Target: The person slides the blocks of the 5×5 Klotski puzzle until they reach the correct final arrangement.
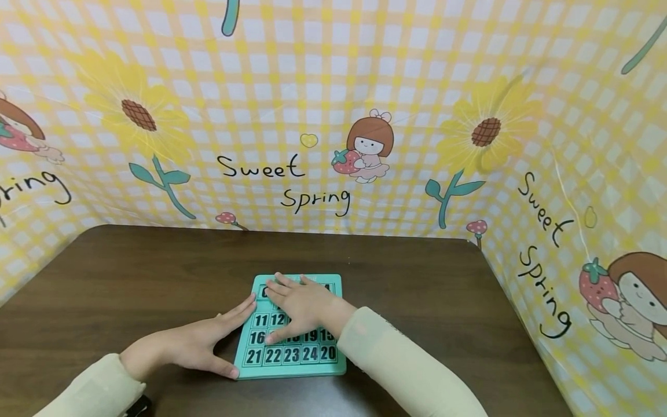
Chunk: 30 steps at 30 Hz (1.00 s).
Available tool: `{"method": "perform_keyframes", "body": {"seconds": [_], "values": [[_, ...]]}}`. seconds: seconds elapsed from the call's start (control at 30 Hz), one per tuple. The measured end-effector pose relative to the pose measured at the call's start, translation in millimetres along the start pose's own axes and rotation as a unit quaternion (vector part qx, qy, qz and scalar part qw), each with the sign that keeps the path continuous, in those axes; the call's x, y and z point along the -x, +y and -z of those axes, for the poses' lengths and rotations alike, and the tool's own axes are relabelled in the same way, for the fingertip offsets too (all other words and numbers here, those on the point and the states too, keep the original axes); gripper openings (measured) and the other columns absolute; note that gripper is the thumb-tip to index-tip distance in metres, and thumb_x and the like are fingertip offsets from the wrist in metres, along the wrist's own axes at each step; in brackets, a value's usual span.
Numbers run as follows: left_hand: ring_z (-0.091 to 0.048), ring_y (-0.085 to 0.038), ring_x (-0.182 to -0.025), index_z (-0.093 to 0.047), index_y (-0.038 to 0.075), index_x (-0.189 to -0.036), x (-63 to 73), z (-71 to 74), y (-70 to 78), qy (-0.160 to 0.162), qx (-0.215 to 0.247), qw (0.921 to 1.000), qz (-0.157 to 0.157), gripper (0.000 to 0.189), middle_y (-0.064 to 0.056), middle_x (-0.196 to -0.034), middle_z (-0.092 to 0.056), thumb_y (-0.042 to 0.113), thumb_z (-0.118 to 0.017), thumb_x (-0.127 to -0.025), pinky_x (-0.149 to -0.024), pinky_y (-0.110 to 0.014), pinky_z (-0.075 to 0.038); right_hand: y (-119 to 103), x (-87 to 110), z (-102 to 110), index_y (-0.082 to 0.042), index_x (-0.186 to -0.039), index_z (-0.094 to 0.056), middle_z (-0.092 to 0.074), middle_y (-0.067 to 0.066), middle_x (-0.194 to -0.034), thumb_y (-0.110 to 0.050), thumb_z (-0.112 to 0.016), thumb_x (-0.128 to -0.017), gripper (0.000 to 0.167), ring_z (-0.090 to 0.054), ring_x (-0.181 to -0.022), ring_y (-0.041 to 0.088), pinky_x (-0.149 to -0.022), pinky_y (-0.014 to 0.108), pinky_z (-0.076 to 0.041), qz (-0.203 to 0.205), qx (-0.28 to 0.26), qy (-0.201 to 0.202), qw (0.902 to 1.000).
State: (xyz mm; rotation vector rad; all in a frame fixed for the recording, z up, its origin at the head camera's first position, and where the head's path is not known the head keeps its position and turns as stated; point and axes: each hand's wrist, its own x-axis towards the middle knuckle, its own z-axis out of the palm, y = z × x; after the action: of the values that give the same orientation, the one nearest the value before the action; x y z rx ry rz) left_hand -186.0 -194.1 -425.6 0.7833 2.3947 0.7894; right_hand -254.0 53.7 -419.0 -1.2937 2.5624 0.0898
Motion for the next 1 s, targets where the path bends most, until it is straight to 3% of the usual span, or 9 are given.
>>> {"method": "perform_keyframes", "body": {"seconds": [0.37, 0.6, 1.0], "values": [[-0.012, -0.042, -0.152, -0.004, 0.004, -0.16, 0.5, 0.4, 0.7, 0.003, -0.002, 1.0, 0.0, 0.118, -0.015, -0.167, 0.01, 0.053, -0.077, -0.081, -0.113, -0.073, -0.013, -10.7, 11.7, -4.4, -0.02, -0.161, -0.013, -0.005, -0.006, -0.169, -0.081, -0.039, -0.088, 0.099, 0.001, -0.156, 0.017, -0.124, 0.053, -0.017, 0.03, 0.043, 0.012, 0.9986], [-0.011, -0.041, -0.152, -0.002, 0.005, -0.16, -0.7, -0.9, -1.1, 0.002, 0.001, 1.0, -0.002, 0.118, -0.015, -0.167, 0.009, 0.054, -0.076, -0.081, -0.113, -0.074, -0.012, -15.4, 20.9, -7.0, -0.02, -0.161, -0.014, -0.006, -0.006, -0.168, -0.08, -0.041, -0.087, 0.099, 0.0, -0.156, 0.016, -0.124, 0.052, -0.017, 0.05, 0.024, 0.016, 0.9984], [-0.014, -0.045, -0.151, -0.003, 0.003, -0.16, 0.0, 0.3, 1.5, 0.008, -0.002, 0.9999, -0.01, 0.12, -0.017, -0.167, 0.009, 0.052, -0.078, -0.08, -0.112, -0.075, -0.015, 9.9, 25.6, -3.4, -0.014, -0.161, -0.011, -0.004, 0.002, -0.169, -0.075, -0.041, -0.092, 0.097, -0.002, -0.156, 0.019, -0.124, 0.053, -0.019, -0.002, -0.001, 0.023, 0.9997]]}}
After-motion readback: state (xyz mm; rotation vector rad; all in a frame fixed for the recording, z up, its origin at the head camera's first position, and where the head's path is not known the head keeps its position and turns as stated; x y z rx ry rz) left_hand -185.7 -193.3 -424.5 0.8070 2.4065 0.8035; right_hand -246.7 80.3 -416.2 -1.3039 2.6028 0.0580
